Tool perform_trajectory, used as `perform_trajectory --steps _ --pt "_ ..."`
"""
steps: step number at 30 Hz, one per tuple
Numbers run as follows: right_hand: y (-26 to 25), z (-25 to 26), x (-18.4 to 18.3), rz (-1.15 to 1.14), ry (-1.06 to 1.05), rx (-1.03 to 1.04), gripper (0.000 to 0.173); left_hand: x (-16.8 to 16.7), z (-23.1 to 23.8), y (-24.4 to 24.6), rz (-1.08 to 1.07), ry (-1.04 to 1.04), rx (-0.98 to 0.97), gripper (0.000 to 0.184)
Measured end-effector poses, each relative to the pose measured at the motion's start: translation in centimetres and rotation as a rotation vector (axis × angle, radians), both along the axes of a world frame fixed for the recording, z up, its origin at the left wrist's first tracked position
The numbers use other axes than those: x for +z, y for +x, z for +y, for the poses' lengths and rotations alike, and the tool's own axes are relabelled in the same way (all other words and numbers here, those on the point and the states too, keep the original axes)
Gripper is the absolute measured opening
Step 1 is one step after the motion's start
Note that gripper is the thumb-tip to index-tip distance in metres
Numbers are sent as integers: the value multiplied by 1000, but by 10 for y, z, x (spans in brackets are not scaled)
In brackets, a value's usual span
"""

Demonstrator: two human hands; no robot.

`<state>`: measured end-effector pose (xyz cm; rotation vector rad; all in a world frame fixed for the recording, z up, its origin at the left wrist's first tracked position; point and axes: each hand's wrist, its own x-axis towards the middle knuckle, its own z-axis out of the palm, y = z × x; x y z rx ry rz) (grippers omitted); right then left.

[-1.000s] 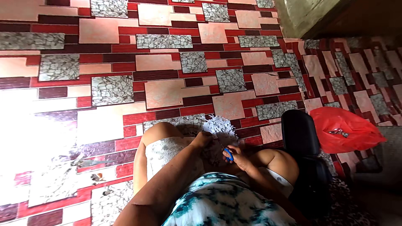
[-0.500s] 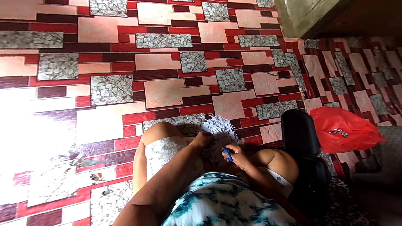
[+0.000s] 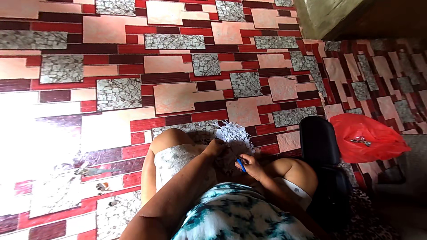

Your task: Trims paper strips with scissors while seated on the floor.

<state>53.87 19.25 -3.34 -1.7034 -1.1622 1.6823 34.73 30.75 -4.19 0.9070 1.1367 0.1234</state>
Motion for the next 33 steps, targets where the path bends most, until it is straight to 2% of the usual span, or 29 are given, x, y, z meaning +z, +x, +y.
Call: perform_trajectory --steps 11,26,30,33 --pt "-2 1 -2 -143 68 53 35 -1 -1 2 4 -25 10 20" --pt "-2 -1 6 -119 28 0 30 -2 -3 2 28 66 -53 24" --pt "-3 -5 9 -70 2 -139 33 1 -5 1 60 128 -60 28" --pt "4 -7 23 -36 -3 -313 35 7 -3 3 86 159 -76 41"
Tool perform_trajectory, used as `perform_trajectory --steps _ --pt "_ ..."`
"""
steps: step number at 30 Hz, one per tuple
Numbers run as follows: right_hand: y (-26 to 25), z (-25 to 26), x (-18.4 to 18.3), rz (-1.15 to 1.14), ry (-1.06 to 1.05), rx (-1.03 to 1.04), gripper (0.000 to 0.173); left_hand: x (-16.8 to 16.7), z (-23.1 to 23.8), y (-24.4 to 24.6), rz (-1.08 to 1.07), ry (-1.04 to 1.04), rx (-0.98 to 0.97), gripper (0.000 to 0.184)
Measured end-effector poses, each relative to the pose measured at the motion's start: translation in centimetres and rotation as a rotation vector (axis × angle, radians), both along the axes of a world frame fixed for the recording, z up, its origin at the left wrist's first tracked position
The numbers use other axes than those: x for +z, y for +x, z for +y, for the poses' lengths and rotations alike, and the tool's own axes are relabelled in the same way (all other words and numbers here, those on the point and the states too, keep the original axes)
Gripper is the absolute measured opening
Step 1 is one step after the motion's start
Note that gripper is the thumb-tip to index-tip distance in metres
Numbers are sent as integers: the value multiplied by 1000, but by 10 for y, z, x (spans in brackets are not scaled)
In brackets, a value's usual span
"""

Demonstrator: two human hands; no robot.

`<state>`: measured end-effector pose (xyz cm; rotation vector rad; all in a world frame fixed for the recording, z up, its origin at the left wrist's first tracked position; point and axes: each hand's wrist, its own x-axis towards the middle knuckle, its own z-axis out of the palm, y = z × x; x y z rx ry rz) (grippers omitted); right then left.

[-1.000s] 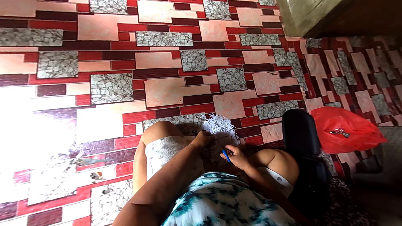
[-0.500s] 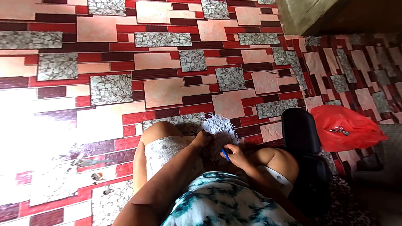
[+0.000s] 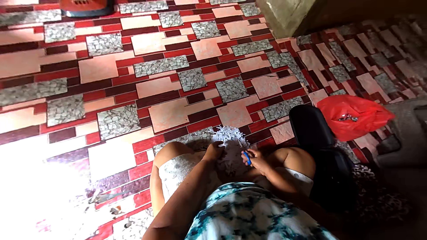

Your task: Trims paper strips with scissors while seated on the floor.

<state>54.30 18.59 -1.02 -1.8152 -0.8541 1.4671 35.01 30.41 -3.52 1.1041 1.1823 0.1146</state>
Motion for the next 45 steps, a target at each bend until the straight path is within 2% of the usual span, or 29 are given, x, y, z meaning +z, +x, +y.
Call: perform_trajectory --steps 2,5,8,12,15,20,23,27,31,32,34,35,38,40,42,45 --pt "10 -1 9 -7 18 -86 33 1 3 1 54 93 -87 40" --pt "25 -9 19 -21 60 -176 29 0 10 6 166 320 -369 35" --pt "33 -18 17 -14 93 -246 27 -3 8 18 298 441 -577 37" --pt "28 -23 10 -6 117 -291 26 -15 -4 30 474 460 -674 56" --pt "24 -22 8 -37 95 -275 28 -15 -9 31 504 491 -679 54" --pt "18 -22 11 -54 85 -271 28 -11 -7 21 403 479 -618 38" --pt "16 -25 14 -55 104 -256 27 -2 0 10 218 460 -584 35" --pt "15 -25 15 -17 126 -255 27 6 8 -7 -54 416 -369 28" --pt "13 -21 16 -27 114 -242 26 21 5 -25 -291 284 -145 45" --pt "13 -21 15 -31 109 -236 25 23 2 -28 -324 269 -91 40" --pt "13 -20 14 -48 88 -214 26 32 -5 -33 -313 275 -3 20" --pt "13 -20 14 -66 69 -193 27 36 -9 -37 -292 269 26 17" --pt "13 -17 20 -103 -23 -120 29 39 -23 -45 -304 213 143 24" --pt "9 -11 31 -23 -74 -79 27 34 -25 -47 -364 204 188 21" --pt "5 -7 42 97 -62 35 30 29 -19 -48 -402 175 203 17" --pt "0 2 52 154 -15 213 35 20 -5 -46 -395 117 171 14"
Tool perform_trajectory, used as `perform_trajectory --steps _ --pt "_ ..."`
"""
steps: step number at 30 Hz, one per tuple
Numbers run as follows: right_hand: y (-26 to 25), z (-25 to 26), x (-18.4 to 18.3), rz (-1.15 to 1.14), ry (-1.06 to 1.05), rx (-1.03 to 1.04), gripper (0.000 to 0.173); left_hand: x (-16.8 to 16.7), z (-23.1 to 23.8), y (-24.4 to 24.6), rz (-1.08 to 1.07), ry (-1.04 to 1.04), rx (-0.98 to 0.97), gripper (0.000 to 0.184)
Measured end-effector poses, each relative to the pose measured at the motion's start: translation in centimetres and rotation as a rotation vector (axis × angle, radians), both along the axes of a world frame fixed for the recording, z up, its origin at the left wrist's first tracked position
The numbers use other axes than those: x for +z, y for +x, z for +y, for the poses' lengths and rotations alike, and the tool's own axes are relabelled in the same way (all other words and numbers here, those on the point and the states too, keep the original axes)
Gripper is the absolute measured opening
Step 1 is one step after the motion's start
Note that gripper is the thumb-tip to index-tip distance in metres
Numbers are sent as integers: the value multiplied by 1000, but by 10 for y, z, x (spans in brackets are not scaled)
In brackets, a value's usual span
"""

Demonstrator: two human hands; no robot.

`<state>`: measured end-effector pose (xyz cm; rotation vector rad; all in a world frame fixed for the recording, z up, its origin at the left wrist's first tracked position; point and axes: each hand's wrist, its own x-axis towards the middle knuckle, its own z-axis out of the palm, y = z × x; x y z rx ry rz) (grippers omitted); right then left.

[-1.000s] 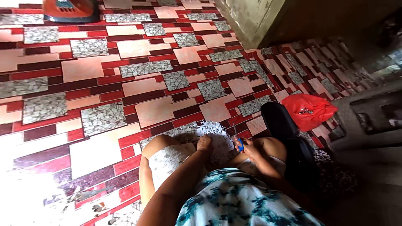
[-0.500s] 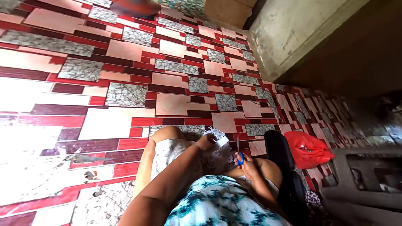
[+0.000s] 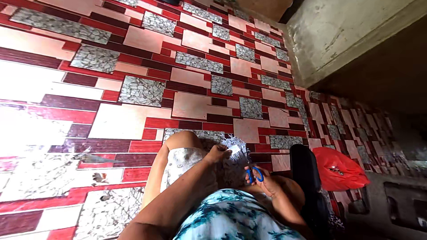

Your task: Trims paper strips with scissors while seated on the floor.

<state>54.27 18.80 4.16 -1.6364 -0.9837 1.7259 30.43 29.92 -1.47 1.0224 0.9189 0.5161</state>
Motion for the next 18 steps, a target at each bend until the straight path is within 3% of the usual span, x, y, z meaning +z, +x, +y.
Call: perform_trajectory --steps 5,12,18 --pt "-13 8 -3 -101 17 -4 28 -6 8 13 34 -50 -73 15" --pt "-14 3 -17 -139 17 -32 25 -6 9 19 203 50 -245 24" --pt "-17 -2 -26 -113 28 -79 23 -4 8 19 241 16 -251 23"
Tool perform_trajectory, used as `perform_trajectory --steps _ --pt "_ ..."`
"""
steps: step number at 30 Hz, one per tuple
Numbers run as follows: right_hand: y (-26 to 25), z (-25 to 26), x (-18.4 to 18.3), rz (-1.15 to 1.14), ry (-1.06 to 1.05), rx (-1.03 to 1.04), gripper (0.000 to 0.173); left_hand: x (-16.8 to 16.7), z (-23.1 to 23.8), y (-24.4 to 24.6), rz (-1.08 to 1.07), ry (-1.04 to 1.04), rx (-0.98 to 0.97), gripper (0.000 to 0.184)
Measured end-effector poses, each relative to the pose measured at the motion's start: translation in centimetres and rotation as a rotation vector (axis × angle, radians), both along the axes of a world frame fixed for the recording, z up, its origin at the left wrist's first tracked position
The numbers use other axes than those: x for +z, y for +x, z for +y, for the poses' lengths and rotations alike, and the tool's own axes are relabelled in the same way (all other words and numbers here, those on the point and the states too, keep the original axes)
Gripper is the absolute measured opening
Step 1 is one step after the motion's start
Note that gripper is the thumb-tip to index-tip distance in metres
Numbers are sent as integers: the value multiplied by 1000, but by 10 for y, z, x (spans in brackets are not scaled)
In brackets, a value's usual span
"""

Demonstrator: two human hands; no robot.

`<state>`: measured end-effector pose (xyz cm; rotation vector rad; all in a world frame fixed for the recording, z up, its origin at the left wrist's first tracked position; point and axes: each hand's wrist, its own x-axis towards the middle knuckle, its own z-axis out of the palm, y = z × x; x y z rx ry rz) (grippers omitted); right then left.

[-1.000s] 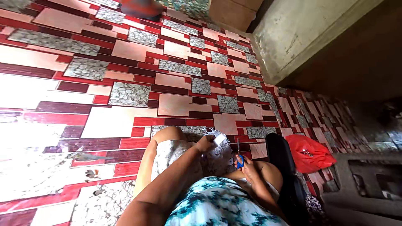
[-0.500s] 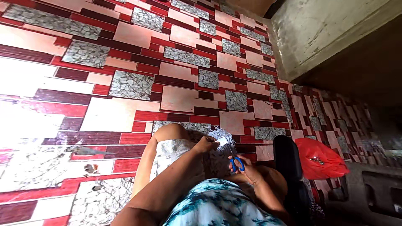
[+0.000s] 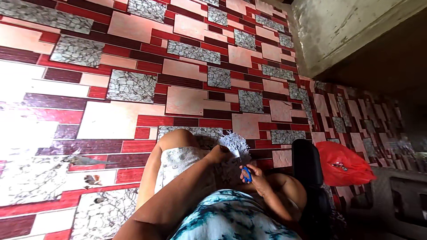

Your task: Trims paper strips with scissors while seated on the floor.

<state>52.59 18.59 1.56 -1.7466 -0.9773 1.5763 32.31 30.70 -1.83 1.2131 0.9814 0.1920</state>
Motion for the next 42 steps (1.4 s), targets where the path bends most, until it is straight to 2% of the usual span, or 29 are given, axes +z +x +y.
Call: perform_trajectory --steps 6,10,15,26,35,42 --pt "-2 -3 -3 -24 18 -50 20 -1 1 -1 10 -9 -11 22" --pt "2 -7 -7 56 -56 -44 21 -2 1 -1 28 -21 -9 23" --pt "2 -8 -7 122 -49 -31 24 -2 0 1 40 -35 -7 23" --pt "-7 -6 -8 1 36 -64 18 0 2 1 57 -10 -63 29" --pt "-1 -9 -12 139 -40 -54 24 -4 2 2 49 -23 -43 27" --pt "-5 -6 -12 94 -8 -31 19 -2 1 3 44 -15 -47 27"
